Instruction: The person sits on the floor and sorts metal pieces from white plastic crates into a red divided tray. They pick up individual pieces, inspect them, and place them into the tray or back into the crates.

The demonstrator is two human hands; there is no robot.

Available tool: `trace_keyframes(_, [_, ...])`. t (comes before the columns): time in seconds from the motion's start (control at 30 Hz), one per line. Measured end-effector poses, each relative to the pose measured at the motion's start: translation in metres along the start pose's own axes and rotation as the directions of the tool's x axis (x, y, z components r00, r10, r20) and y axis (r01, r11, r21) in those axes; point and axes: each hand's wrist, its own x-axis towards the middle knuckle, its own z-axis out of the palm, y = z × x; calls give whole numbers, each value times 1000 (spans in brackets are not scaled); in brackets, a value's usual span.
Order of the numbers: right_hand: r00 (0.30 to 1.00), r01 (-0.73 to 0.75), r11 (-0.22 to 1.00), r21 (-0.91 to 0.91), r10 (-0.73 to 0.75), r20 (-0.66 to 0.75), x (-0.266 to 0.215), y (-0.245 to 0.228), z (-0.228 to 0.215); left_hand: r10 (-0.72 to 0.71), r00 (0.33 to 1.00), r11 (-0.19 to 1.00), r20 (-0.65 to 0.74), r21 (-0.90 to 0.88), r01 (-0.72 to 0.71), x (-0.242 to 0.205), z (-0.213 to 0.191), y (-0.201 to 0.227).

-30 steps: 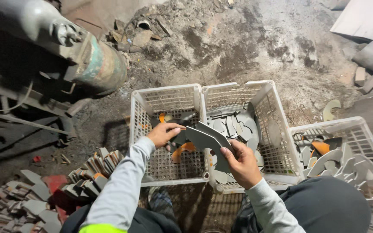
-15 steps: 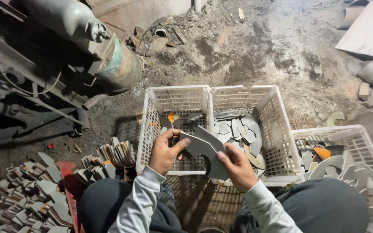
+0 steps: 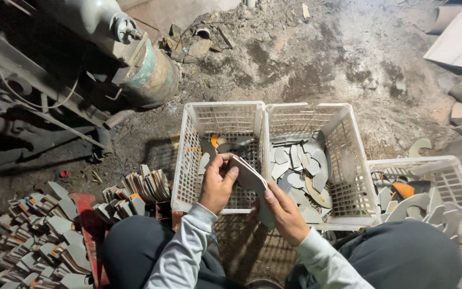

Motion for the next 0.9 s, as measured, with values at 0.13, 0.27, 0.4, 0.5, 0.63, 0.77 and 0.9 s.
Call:
trace_keyframes(0.13, [981,86,868,-489,-160,-112,-4,-5,20,-315,946,926,-71,-242,290,-7,22,6])
trace_keyframes(0.27, [963,247,788,-563,-266,50,-6,-13,34,-273,959,900,-77,-372,226,-7,24,1])
trace_keyframes(0.4, [971,239,878,-415,-209,117,-3,-10,23,-257,965,842,-51,-503,197,-8,13,3])
trace_keyframes(0.5, [1000,-6,948,-319,13,18,-4,-1,14,-318,948,794,-5,-547,263,-9,11,12])
trace_keyframes(0.63, [991,-116,915,-388,131,11,-6,2,15,-404,912,717,68,-596,362,-11,4,17])
trace_keyframes(0.77, [945,267,793,-548,-104,310,-1,-21,28,-365,927,696,80,-637,330,-11,-16,13])
trace_keyframes(0.9, [924,338,704,-625,-119,364,-3,-35,45,-364,929,730,62,-600,326,-18,-26,15])
